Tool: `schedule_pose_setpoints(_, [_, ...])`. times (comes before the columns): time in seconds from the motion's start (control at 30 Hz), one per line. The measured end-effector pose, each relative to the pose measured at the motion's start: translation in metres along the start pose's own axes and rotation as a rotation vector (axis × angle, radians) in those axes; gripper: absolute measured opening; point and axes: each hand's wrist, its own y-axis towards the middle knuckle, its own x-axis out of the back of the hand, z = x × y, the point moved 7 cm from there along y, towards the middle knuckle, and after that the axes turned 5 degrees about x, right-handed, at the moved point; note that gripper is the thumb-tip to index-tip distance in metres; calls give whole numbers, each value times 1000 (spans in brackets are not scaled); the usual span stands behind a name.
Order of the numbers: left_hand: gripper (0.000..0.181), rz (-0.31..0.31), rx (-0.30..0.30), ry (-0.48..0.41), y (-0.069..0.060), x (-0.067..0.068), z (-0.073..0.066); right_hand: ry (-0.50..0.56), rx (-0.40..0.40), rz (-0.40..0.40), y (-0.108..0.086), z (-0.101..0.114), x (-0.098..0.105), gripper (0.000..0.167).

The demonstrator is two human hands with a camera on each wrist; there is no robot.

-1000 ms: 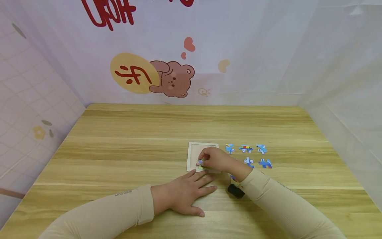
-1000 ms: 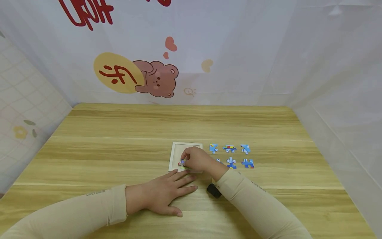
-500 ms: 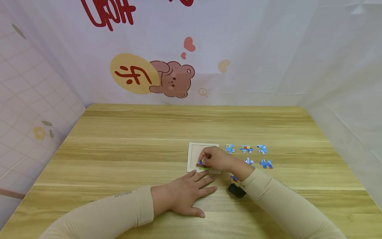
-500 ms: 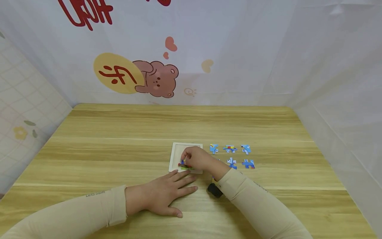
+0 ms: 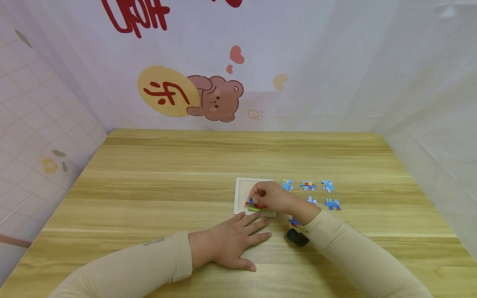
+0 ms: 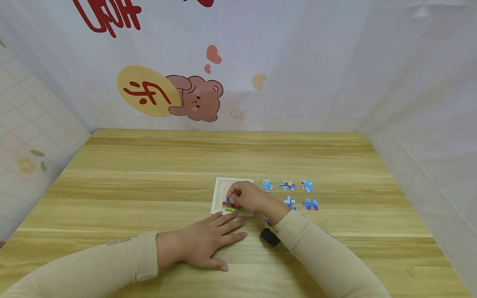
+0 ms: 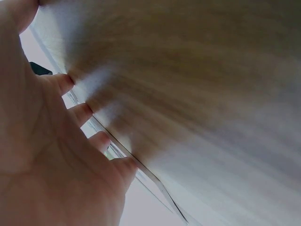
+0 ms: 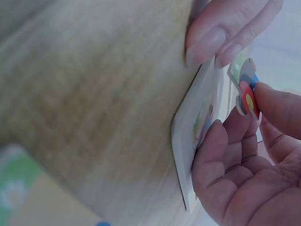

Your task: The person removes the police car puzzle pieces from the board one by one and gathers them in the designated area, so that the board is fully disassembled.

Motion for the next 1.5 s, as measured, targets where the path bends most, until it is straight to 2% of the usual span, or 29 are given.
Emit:
schedule_pose_setpoints(0.2, [77,-10,2,15,-1,1,-1,91,10,-8,-3,0,5,8])
schedule_pose_setpoints(0.5, [76,-5,3,6,-1,1,-1,126,51,-22,-12,1,15,8])
schedule_pose_setpoints(0.77, [77,-8,2,5,-1,2,0,79,43,-51,-28,3,33,8])
schedule_pose_setpoints(1.17, [77,12,5,-10,0,2,0,11,69,-14,-54,-9,61,7])
schedule_pose_setpoints(1.5, [77,16,13,-18,0,2,0,66,32,43,-73,-30,73,9])
